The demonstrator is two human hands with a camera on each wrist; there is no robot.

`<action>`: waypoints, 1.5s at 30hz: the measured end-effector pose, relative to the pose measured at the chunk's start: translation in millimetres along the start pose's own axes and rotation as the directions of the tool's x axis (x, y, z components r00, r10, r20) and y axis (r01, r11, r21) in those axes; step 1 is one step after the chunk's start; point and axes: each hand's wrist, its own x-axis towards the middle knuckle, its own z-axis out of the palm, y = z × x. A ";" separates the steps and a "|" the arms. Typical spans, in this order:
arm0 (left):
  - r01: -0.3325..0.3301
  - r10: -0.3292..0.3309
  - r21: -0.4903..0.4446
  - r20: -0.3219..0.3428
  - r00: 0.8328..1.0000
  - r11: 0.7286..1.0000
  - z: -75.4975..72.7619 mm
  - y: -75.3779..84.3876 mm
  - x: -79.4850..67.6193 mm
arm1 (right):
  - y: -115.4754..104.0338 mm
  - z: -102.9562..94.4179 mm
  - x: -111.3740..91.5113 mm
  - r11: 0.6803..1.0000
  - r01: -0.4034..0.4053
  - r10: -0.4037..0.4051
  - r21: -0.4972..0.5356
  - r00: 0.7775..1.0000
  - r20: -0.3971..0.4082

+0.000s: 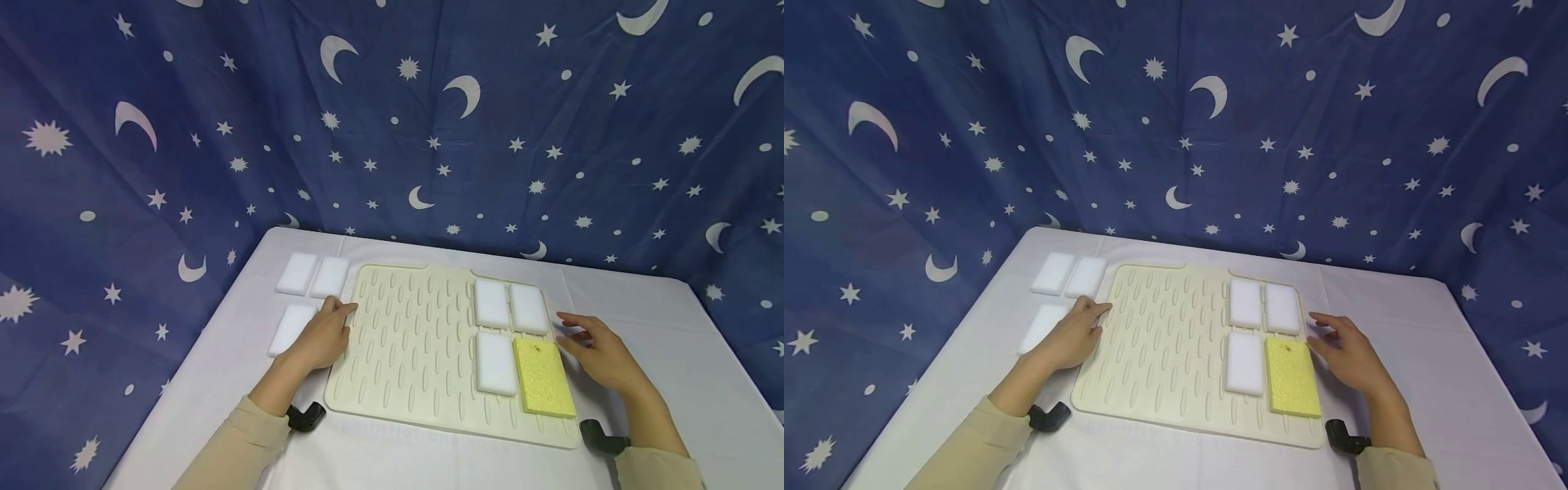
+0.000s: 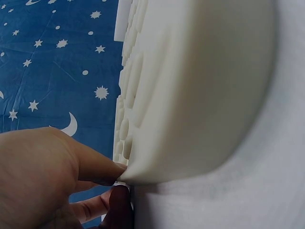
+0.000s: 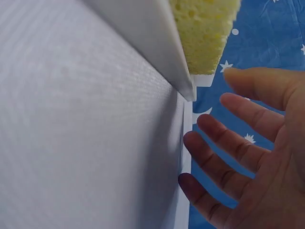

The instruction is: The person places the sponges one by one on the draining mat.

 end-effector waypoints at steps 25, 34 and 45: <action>-0.009 0.009 -0.007 -0.003 1.000 1.000 1.1 2.1 0.0 | 19.2 4.9 1.9 0.998 0.020 -0.022 0.052 0.999 0.041; -0.013 0.013 0.003 -0.009 1.000 1.000 1.0 1.8 1.2 | 21.3 6.0 3.4 0.998 0.016 -0.020 0.066 0.998 0.058; 0.018 -0.017 -0.010 0.015 1.000 1.000 -4.2 3.6 -3.3 | 19.1 8.2 2.7 0.997 0.030 -0.036 0.077 0.997 0.067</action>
